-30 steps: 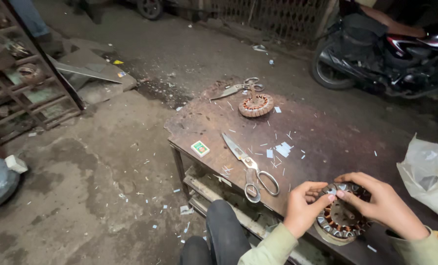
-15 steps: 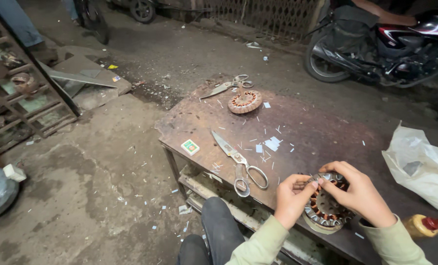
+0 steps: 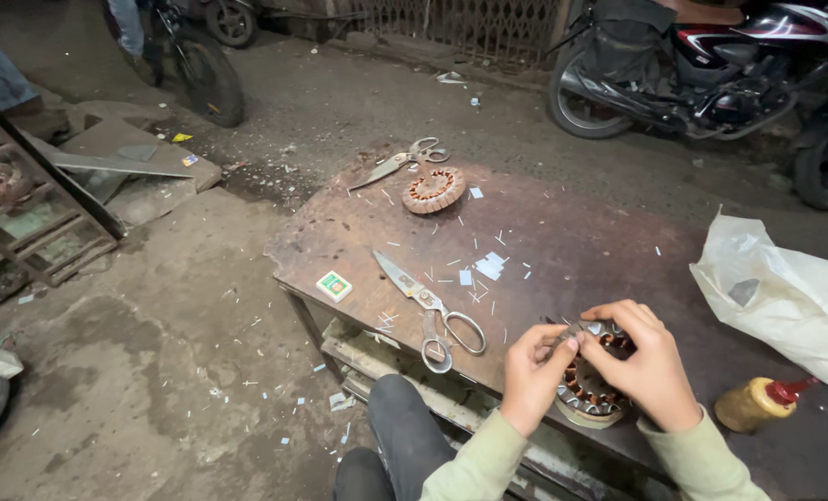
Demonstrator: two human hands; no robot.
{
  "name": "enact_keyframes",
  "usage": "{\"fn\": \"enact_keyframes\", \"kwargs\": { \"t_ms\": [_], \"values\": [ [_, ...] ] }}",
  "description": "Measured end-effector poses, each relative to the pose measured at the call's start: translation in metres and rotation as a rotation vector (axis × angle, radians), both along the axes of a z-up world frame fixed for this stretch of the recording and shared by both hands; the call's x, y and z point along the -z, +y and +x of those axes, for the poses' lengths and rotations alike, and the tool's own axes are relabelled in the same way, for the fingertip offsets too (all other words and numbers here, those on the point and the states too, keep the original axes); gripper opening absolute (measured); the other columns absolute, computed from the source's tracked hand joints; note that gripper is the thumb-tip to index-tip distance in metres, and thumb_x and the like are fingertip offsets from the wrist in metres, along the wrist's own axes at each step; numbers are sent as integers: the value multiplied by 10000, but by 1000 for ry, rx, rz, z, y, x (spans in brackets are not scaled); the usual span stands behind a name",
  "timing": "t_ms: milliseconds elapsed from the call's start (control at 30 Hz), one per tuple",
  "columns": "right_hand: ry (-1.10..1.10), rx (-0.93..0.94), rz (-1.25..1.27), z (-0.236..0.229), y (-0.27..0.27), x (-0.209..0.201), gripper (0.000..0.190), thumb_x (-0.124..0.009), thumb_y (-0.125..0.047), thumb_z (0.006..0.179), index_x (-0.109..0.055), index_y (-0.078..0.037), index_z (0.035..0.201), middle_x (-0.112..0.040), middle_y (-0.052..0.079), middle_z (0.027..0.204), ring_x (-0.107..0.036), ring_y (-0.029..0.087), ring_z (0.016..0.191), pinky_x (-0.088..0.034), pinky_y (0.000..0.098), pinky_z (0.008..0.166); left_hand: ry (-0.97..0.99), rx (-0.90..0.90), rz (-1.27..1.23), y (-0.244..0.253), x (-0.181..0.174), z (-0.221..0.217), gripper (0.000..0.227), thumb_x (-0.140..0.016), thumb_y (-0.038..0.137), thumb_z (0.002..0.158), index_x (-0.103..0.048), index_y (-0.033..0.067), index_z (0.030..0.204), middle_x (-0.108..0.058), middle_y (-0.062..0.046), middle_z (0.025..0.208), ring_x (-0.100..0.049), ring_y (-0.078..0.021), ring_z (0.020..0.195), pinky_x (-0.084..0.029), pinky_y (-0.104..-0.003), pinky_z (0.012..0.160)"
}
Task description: The person cuts small white insulating strips with scissors and places them into slots on a circular copper-wound stator. They repeat this process for multiple slots on two stator units on a workbench.
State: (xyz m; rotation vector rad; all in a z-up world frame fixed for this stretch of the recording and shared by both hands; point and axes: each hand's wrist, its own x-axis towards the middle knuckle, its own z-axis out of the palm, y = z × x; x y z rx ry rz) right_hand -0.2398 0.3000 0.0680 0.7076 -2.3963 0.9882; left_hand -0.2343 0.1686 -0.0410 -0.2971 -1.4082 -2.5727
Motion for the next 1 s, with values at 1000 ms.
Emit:
{"fn": "enact_keyframes", "kwargs": {
  "t_ms": [1000],
  "values": [
    [-953,-306,-397,26,42,-5,325,-556,-307,1066,-650,0,1122,-728,101,835,-552,102,584,-436,222,496,614,16,-780,-26,-43,85,384,-729,50,784,-701,53,1167,-642,-113,1118,-596,-334,1131,-459,-446,1053]
  ]
}}
